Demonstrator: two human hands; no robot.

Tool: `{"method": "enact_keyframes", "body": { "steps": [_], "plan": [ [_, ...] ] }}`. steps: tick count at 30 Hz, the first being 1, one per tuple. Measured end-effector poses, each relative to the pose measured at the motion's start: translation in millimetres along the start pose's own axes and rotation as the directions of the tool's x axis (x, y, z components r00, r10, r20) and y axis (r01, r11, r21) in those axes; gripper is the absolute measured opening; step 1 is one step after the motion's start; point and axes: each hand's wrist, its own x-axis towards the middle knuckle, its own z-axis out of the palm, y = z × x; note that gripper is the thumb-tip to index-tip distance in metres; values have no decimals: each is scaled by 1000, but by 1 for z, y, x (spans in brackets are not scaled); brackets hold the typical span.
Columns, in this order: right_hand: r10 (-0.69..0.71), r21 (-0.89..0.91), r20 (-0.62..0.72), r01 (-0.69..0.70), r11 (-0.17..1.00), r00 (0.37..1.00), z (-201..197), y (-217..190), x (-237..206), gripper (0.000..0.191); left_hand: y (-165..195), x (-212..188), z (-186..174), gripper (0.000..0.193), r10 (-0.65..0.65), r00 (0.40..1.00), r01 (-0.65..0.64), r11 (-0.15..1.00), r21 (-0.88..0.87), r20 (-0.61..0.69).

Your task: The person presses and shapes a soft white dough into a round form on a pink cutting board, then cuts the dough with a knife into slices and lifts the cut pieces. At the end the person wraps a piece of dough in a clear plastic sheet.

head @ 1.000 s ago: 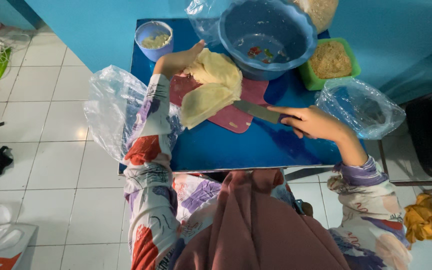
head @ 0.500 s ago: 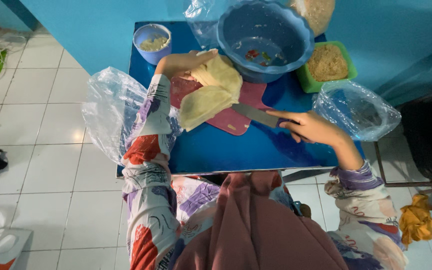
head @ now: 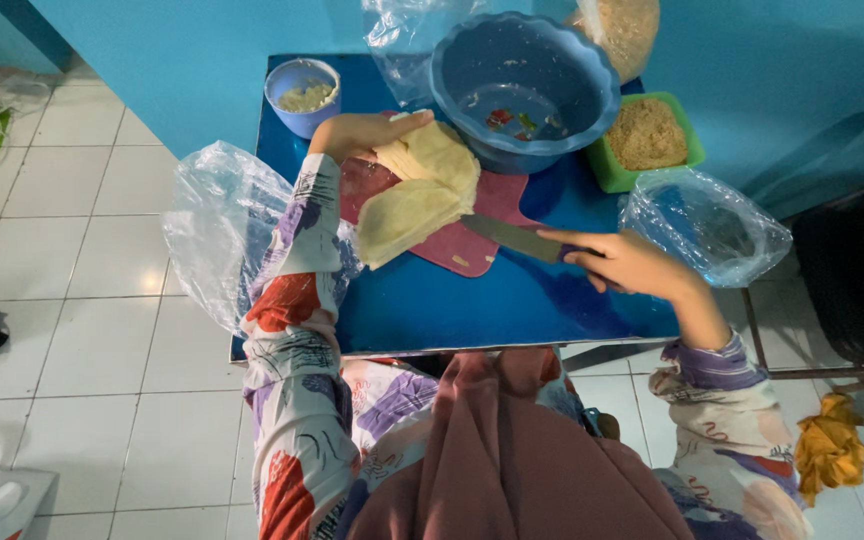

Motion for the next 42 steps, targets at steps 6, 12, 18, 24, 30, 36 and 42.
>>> {"method": "enact_keyframes", "body": {
  "steps": [6, 12, 18, 24, 30, 36, 42],
  "plan": [
    [77, 105, 37, -80, 991, 996, -15, 20, -12, 45, -6, -8, 1, 61, 11, 1000, -12, 989, -146, -5],
    [28, 159, 25, -31, 987, 999, -24, 39, -11, 25, -30, -8, -2, 51, -32, 982, -33, 942, -334, -187],
    [59, 175, -8, -57, 983, 998, -21, 36, -4, 23, -64, -18, 9, 53, -89, 896, -201, 792, -577, -435],
    [45, 176, -12, -42, 983, 999, -19, 31, -1, 22, -67, -27, 13, 73, -44, 758, 72, 997, 17, -651],
    [24, 194, -124, 0, 981, 992, -11, 48, 2, 22, -68, -33, 11, 74, -29, 771, 193, 963, 190, -637],
    [60, 269, -104, -30, 963, 993, 4, 54, 20, 26, -78, -21, 16, 72, -8, 758, 150, 975, 163, -653],
    [-304, -515, -584, -54, 855, 753, 11, 24, 29, 33, -72, -20, 17, 71, -24, 757, 167, 973, 158, -653]
  ]
}}
